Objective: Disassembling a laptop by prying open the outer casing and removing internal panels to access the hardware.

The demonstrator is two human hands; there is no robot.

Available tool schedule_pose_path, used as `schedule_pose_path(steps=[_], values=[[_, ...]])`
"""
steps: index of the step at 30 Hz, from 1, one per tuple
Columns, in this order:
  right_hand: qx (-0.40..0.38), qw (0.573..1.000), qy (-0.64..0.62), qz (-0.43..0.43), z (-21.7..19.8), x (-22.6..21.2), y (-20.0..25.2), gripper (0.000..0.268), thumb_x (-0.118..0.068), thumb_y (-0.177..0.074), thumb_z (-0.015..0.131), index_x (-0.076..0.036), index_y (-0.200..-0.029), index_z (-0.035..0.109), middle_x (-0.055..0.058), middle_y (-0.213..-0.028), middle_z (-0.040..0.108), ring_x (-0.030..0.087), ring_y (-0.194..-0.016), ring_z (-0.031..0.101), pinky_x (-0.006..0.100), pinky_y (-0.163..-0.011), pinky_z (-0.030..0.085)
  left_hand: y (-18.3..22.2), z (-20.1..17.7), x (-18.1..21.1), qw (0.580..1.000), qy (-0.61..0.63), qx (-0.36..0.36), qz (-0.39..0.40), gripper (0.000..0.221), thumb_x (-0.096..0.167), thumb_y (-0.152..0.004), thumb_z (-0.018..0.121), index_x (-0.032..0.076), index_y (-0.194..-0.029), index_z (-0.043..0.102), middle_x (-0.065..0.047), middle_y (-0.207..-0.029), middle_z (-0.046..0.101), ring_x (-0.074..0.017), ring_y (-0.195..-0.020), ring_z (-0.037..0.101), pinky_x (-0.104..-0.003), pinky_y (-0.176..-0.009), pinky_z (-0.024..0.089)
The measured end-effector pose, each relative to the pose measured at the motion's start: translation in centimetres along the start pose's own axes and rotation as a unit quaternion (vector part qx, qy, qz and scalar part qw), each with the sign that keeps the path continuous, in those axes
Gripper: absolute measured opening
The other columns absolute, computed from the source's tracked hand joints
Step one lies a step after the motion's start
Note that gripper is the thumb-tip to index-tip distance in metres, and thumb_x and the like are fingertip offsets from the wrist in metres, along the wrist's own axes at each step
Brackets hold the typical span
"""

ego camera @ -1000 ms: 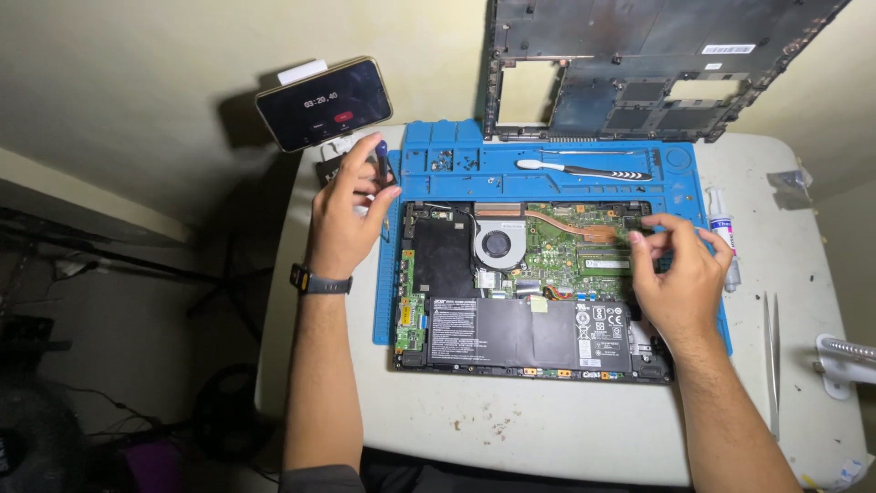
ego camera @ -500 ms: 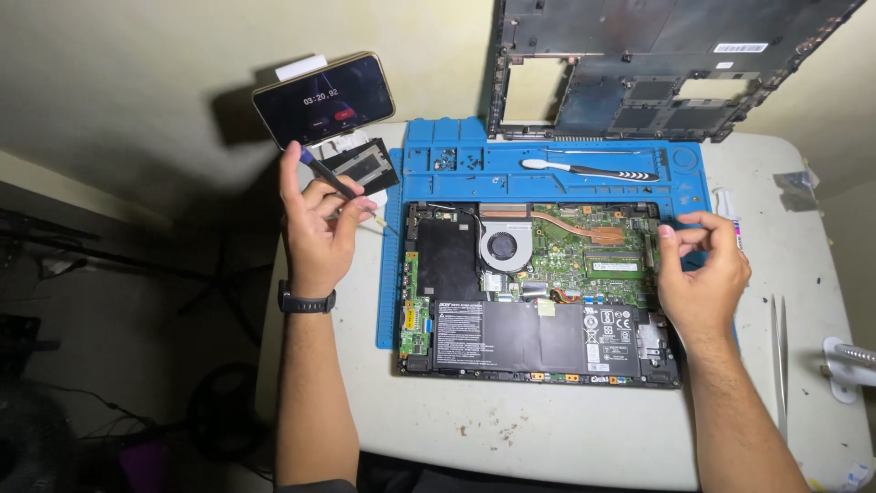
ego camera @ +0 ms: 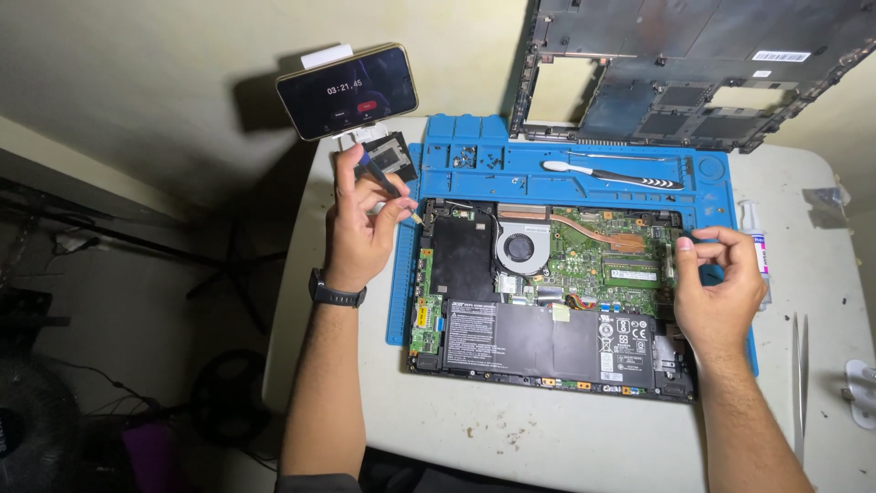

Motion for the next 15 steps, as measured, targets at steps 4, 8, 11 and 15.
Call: schedule_pose_path(steps=[4,8,11,15], values=[[-0.006,1.0,-0.006,-0.003,0.12,-0.29,-0.04,0.012,-0.008,-0.113,0.07,-0.006,-0.121,0.061,0.0,-0.091,0.066,0.012,-0.091,0.064,0.034,-0.1,0.049,-0.12,0.23,-0.08,1.0,0.003,-0.008,-0.009,0.063,-0.002,-0.104,0.059,0.01,-0.154,0.022,-0.013,-0.106,0.068,-0.0206,-0.089,0.074,-0.031,-0.079,0.067],[-0.005,1.0,-0.007,-0.004,0.16,-0.36,-0.13,0.013,-0.009,-0.112,0.07,-0.006,-0.12,0.06,0.0,-0.091,0.066,0.012,-0.09,0.063,0.034,-0.098,0.048,-0.27,0.32,0.17,1.0,0.002,-0.015,-0.004,0.061,-0.002,-0.104,0.058,0.009,-0.152,0.023,-0.013,-0.105,0.069,-0.0208,-0.089,0.074,-0.031,-0.079,0.067],[-0.007,1.0,-0.007,-0.003,0.25,-0.56,-0.14,0.013,-0.01,-0.111,0.07,-0.007,-0.12,0.06,0.0,-0.09,0.065,0.013,-0.09,0.063,0.034,-0.096,0.048,-0.34,0.06,0.61,1.0,-0.01,-0.02,0.007,0.06,-0.003,-0.104,0.057,0.009,-0.151,0.023,-0.013,-0.106,0.069,-0.0215,-0.089,0.075,-0.031,-0.078,0.066],[-0.014,1.0,-0.004,0.005,0.09,-0.74,-0.14,0.014,-0.01,-0.111,0.07,-0.007,-0.12,0.061,0.001,-0.092,0.067,0.014,-0.092,0.065,0.034,-0.097,0.049,-0.23,0.35,0.3,1.0,-0.008,-0.026,0.016,0.058,-0.002,-0.104,0.056,0.009,-0.15,0.023,-0.014,-0.106,0.068,-0.0213,-0.089,0.074,-0.03,-0.075,0.065]])
Point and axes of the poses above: each hand's wrist, its own y-axis away from the middle knuckle, its own z-axis out of the palm, x = y × z, the point moved 6 cm from there along -y, towards the middle knuckle
